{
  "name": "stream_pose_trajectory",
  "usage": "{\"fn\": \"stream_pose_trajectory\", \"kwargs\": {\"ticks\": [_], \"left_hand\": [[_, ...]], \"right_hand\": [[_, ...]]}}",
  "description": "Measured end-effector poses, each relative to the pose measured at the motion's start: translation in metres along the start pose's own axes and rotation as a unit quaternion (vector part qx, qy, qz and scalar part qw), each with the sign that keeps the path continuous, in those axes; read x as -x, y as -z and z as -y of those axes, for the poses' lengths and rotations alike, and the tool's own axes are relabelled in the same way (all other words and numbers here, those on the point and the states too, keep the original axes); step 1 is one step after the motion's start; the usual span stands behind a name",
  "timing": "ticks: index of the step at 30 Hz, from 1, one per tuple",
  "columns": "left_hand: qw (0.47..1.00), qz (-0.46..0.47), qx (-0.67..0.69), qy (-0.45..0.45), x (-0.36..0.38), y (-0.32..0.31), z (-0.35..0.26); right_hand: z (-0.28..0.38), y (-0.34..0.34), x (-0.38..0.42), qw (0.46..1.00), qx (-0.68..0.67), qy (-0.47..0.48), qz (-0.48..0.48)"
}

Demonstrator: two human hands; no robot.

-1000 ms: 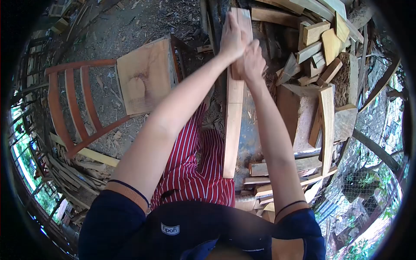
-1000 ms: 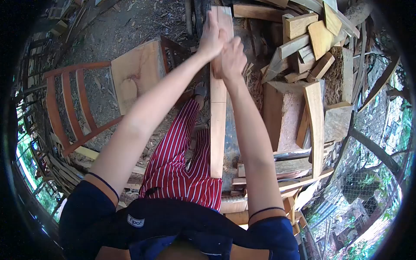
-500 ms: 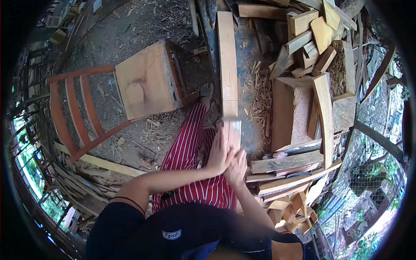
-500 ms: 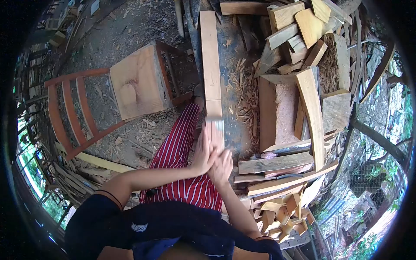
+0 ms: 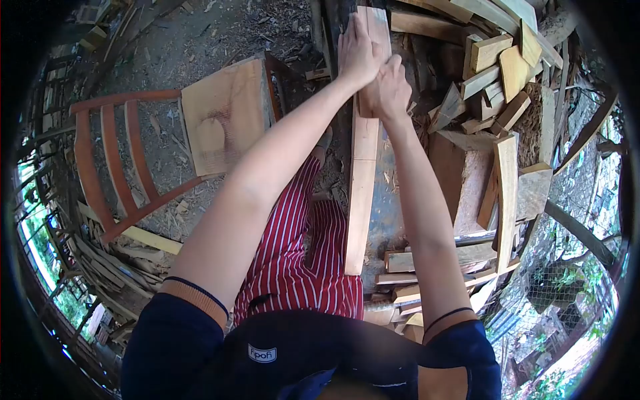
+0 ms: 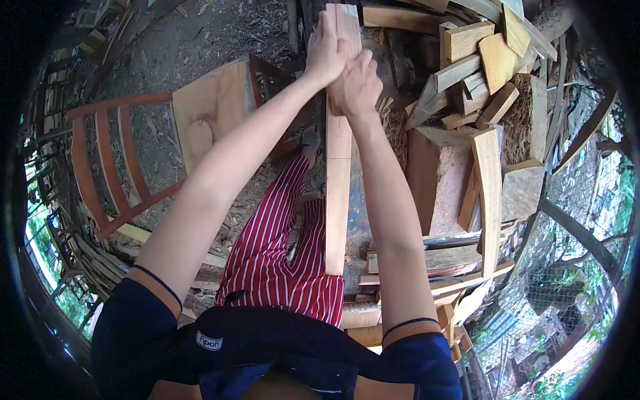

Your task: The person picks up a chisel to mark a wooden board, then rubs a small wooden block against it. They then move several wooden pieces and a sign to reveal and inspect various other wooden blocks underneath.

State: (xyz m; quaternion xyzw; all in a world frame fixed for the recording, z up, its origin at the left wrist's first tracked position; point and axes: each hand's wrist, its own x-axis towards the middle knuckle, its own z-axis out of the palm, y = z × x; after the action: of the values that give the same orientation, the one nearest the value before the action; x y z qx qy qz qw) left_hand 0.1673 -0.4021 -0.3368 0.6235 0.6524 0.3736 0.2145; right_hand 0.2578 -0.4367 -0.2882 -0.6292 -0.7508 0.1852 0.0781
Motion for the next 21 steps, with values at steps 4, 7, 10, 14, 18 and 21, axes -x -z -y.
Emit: {"fn": "stream_pose_trajectory", "kwargs": {"ticks": [4, 7, 10, 14, 18, 21], "left_hand": [[1.000, 0.018, -0.015, 0.006, 0.015, 0.001, -0.004], [0.998, 0.019, 0.037, -0.042, 0.101, 0.012, -0.021], [0.988, 0.132, 0.064, 0.050, 0.212, 0.043, -0.062], [0.962, 0.239, 0.074, 0.109, 0.336, 0.064, -0.086], [0.974, 0.195, 0.058, 0.099, 0.326, 0.055, -0.086], [0.988, 0.121, 0.058, 0.077, 0.248, 0.033, -0.066]], "right_hand": [[0.003, -0.005, 0.018, 0.999, 0.042, -0.024, 0.013], [-0.005, -0.022, 0.101, 0.995, 0.054, -0.065, 0.056], [-0.005, -0.025, 0.220, 0.992, 0.045, -0.073, 0.098], [-0.008, -0.026, 0.337, 0.989, -0.003, -0.088, 0.118], [-0.022, -0.025, 0.328, 0.986, 0.015, -0.047, 0.157], [-0.013, -0.017, 0.245, 0.988, 0.058, -0.044, 0.133]]}}
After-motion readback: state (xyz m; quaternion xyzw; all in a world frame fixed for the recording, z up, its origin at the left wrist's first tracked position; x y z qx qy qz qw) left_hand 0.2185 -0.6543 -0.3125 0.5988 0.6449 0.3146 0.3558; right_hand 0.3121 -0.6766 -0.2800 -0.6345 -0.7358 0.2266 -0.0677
